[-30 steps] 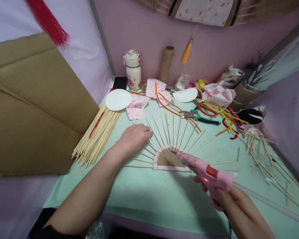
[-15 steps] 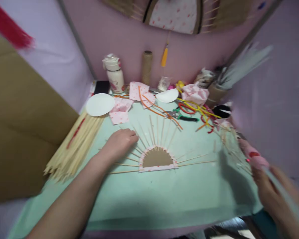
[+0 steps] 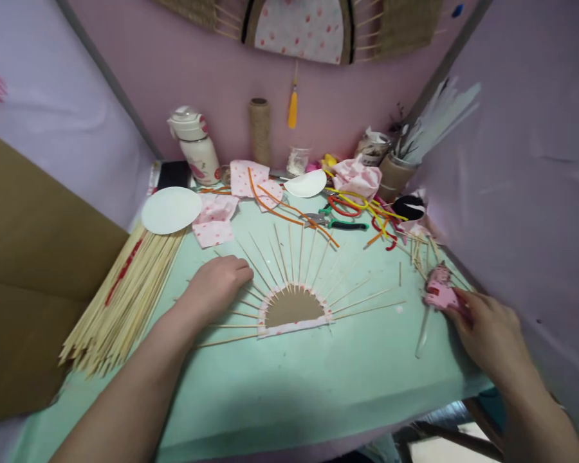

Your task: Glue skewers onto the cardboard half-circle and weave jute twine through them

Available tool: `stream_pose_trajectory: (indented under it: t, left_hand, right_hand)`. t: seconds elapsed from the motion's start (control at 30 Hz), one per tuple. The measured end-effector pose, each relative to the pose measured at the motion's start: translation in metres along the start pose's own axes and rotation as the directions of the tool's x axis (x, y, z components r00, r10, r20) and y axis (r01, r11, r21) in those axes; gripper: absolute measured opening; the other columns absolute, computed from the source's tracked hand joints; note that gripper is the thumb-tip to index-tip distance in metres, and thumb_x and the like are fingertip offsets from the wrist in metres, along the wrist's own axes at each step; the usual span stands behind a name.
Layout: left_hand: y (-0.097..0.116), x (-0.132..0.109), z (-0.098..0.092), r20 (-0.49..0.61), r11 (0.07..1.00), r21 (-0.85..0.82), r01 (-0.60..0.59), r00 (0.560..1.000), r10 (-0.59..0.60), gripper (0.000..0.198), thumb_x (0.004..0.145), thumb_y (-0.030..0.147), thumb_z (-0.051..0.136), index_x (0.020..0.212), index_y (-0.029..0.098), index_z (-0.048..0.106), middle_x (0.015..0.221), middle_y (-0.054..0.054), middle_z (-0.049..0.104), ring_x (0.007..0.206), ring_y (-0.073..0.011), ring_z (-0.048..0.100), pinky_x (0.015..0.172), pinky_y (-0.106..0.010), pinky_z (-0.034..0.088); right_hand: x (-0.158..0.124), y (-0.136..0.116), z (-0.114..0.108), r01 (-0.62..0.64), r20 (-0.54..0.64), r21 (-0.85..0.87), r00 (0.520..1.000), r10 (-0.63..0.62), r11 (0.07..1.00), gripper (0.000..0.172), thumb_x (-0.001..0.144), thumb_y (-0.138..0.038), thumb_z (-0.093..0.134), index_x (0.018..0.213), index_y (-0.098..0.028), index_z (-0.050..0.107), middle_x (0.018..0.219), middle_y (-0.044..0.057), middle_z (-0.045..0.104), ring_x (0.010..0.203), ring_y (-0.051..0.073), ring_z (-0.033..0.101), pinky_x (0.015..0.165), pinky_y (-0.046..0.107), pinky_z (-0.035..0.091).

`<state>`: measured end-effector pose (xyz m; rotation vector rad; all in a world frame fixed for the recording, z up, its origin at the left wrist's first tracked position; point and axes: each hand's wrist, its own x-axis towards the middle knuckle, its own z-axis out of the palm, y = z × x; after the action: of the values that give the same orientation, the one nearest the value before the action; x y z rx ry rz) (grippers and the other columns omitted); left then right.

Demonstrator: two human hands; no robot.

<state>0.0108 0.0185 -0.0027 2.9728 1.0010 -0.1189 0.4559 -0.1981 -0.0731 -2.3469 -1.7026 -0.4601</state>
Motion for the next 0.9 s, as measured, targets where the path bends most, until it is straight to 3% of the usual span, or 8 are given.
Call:
stream_pose_trajectory:
  t: [0.13, 0.23, 0.37, 0.47, 0.67, 0.9]
  left_hand:
    - [0.000, 0.000, 0.000, -0.015, 1.000, 0.003, 0.004, 1.000, -0.004, 0.015, 0.087, 0.016, 0.049, 0.085, 0.018, 0.064, 0.086, -0.007, 0.065, 0.084, -0.0217, 0.058, 0.071, -0.032, 0.041]
    - [0.002, 0.000, -0.002, 0.001, 1.000, 0.005, 0.006, 1.000, -0.006, 0.015, 0.088, 0.016, 0.050, 0.084, 0.017, 0.064, 0.086, -0.007, 0.065, 0.084, -0.0214, 0.058, 0.070, -0.031, 0.041]
    - [0.004, 0.000, -0.003, 0.011, 1.000, 0.003, 0.012, 1.000, -0.012, 0.015, 0.088, 0.017, 0.050, 0.083, 0.017, 0.064, 0.084, -0.007, 0.064, 0.085, -0.0208, 0.058, 0.071, -0.031, 0.041]
    - [0.003, 0.000, -0.001, -0.002, 1.000, 0.000, 0.004, 1.000, -0.004, 0.015, 0.088, 0.018, 0.050, 0.083, 0.017, 0.064, 0.084, -0.006, 0.064, 0.084, -0.0202, 0.057, 0.071, -0.031, 0.041]
    - [0.000, 0.002, 0.004, -0.010, 0.999, -0.021, -0.029, 1.000, 0.029, 0.014, 0.089, 0.019, 0.051, 0.082, 0.017, 0.063, 0.085, -0.006, 0.064, 0.083, -0.0202, 0.056, 0.070, -0.032, 0.040]
    - [0.002, 0.001, 0.001, -0.032, 0.997, -0.053, -0.048, 0.998, 0.046, 0.015, 0.088, 0.018, 0.052, 0.080, 0.017, 0.064, 0.083, -0.006, 0.063, 0.082, -0.0199, 0.054, 0.070, -0.033, 0.040]
  right_hand:
    - [0.001, -0.015, -0.017, -0.117, -0.044, -0.086, 0.993, 0.114, 0.989, 0.049, 0.087, -0.053, 0.041, 0.119, -0.022, 0.061, 0.113, 0.018, 0.062, 0.093, 0.042, 0.058, 0.066, 0.051, 0.043]
    - [0.007, -0.043, -0.044, -0.148, -0.071, -0.039, 0.987, 0.145, 0.988, 0.051, 0.090, -0.054, 0.036, 0.127, -0.025, 0.056, 0.117, 0.017, 0.060, 0.100, 0.046, 0.057, 0.070, 0.057, 0.044]
    - [0.018, -0.094, -0.068, 0.108, -0.153, 0.127, 0.984, -0.088, 0.986, 0.046, 0.093, -0.048, 0.039, 0.123, -0.020, 0.058, 0.118, 0.020, 0.060, 0.106, 0.041, 0.057, 0.085, 0.059, 0.044]
    - [0.019, -0.139, -0.069, 0.297, -0.180, 0.315, 0.951, -0.250, 0.901, 0.034, 0.092, -0.036, 0.048, 0.122, -0.022, 0.057, 0.113, 0.016, 0.061, 0.102, 0.032, 0.059, 0.085, 0.050, 0.045]
    - [0.010, -0.217, -0.058, 0.400, -0.032, 0.581, 0.882, -0.471, 0.709, 0.026, 0.092, -0.023, 0.049, 0.115, -0.026, 0.062, 0.114, 0.008, 0.064, 0.106, 0.024, 0.055, 0.089, 0.044, 0.042]
    - [0.011, -0.250, -0.050, 0.434, -0.022, 0.616, 0.843, -0.537, 0.657, 0.025, 0.094, -0.020, 0.046, 0.111, -0.021, 0.064, 0.107, 0.009, 0.065, 0.099, 0.022, 0.057, 0.085, 0.041, 0.045]
